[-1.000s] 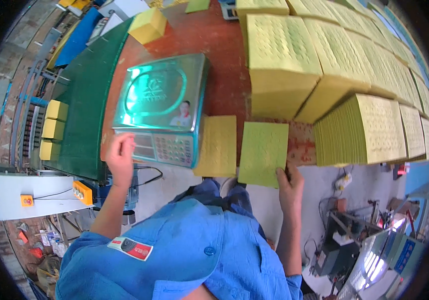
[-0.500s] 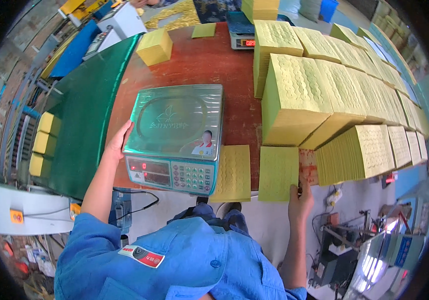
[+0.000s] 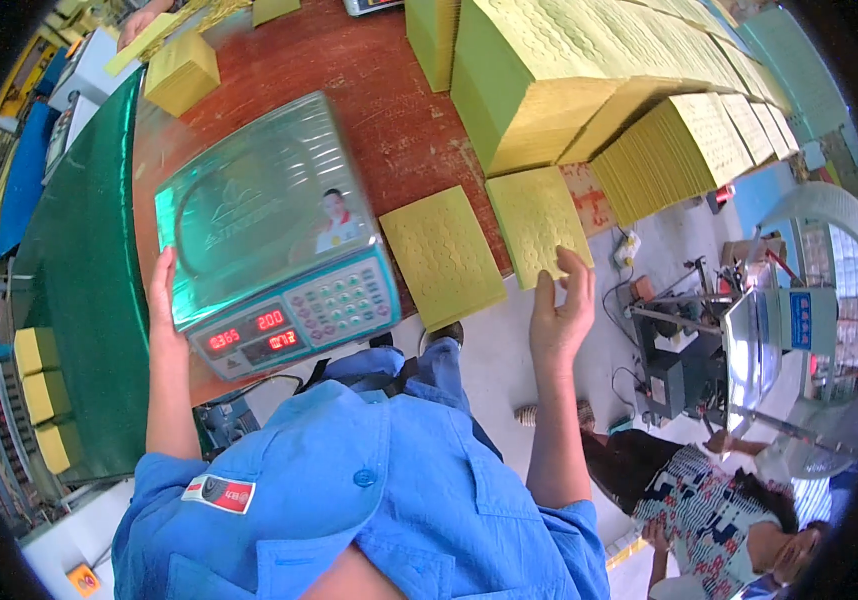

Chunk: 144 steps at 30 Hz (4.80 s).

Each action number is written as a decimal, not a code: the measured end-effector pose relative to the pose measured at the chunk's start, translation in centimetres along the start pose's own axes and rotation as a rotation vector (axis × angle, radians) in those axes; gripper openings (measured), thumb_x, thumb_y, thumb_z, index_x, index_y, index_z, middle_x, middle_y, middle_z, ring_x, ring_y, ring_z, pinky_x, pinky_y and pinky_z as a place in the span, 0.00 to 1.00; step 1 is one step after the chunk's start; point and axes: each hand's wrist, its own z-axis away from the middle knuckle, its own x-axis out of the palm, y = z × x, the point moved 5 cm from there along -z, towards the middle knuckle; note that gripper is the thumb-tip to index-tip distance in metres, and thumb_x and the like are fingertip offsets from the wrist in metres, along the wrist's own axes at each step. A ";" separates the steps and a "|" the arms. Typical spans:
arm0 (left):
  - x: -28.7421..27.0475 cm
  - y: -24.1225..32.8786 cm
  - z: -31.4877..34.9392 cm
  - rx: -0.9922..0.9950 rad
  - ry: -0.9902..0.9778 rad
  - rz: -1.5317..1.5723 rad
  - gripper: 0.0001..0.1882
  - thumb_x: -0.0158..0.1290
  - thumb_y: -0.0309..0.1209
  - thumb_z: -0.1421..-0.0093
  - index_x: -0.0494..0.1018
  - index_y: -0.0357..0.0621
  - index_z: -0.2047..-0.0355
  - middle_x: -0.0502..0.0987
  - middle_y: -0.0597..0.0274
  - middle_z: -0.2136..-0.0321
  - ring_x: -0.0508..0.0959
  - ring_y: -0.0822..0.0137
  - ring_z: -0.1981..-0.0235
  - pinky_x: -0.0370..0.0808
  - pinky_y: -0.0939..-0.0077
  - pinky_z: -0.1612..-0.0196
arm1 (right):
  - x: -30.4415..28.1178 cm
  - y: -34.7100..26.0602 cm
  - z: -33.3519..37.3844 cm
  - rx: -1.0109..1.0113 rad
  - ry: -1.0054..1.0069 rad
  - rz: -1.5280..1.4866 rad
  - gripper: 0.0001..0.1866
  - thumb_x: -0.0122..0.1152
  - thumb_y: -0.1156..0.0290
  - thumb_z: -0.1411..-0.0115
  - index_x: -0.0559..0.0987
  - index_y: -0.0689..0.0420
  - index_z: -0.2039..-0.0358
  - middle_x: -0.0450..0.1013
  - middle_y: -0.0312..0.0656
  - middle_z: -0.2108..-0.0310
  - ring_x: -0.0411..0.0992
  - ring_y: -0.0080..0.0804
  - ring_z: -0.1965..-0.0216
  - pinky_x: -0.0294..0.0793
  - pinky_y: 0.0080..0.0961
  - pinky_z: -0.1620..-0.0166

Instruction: Weigh stacks of paper, adjust count to reach target weight, add labels, and use a strapping machine to secure them.

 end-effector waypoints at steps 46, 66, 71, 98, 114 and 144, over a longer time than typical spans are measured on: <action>28.3 -13.9 13.2 0.276 -0.676 -0.835 0.22 0.50 0.30 0.35 0.66 0.35 0.42 0.72 0.52 0.48 0.73 0.57 0.48 0.71 0.65 0.46 | -3.9 3.8 0.7 0.033 -0.280 -0.651 0.28 0.60 0.71 0.44 0.66 0.59 0.42 0.70 0.55 0.51 0.71 0.49 0.49 0.71 0.36 0.46; 25.2 -17.3 9.6 0.149 -0.579 -0.518 0.22 0.49 0.24 0.35 0.64 0.33 0.41 0.71 0.54 0.47 0.71 0.61 0.46 0.67 0.68 0.41 | 3.5 -1.2 0.0 -0.004 -0.306 -0.724 0.23 0.51 0.85 0.50 0.68 0.60 0.51 0.69 0.51 0.55 0.69 0.51 0.48 0.68 0.40 0.45; 22.7 -17.6 9.2 0.093 -0.498 -0.656 0.21 0.52 0.29 0.36 0.68 0.32 0.44 0.72 0.55 0.47 0.72 0.62 0.46 0.68 0.67 0.43 | 6.4 0.5 1.8 -0.005 -0.306 -0.611 0.17 0.57 0.80 0.48 0.70 0.59 0.56 0.70 0.51 0.60 0.71 0.52 0.54 0.72 0.39 0.52; 22.6 -19.9 11.9 -0.086 -0.158 -0.183 0.23 0.45 0.24 0.37 0.58 0.43 0.41 0.70 0.53 0.48 0.76 0.58 0.51 0.79 0.62 0.57 | 0.9 12.0 -1.5 0.683 -0.513 -0.860 0.16 0.55 0.71 0.38 0.73 0.67 0.52 0.75 0.40 0.71 0.73 0.25 0.77 0.72 0.19 0.73; 20.6 -18.9 15.0 0.251 -0.287 -0.869 0.33 0.51 0.28 0.38 0.52 0.37 0.35 0.61 0.46 0.39 0.70 0.57 0.45 0.70 0.64 0.45 | 3.4 11.9 -2.7 0.353 -0.254 -0.550 0.18 0.59 0.67 0.45 0.76 0.64 0.57 0.77 0.58 0.65 0.78 0.50 0.65 0.77 0.40 0.60; 37.5 -22.0 20.8 0.090 -1.356 -0.901 0.14 0.49 0.28 0.35 0.72 0.33 0.51 0.78 0.54 0.59 0.78 0.67 0.62 0.76 0.74 0.58 | -6.0 17.7 27.0 0.917 0.012 -0.269 0.18 0.55 0.62 0.41 0.78 0.59 0.55 0.79 0.47 0.63 0.79 0.39 0.63 0.76 0.33 0.56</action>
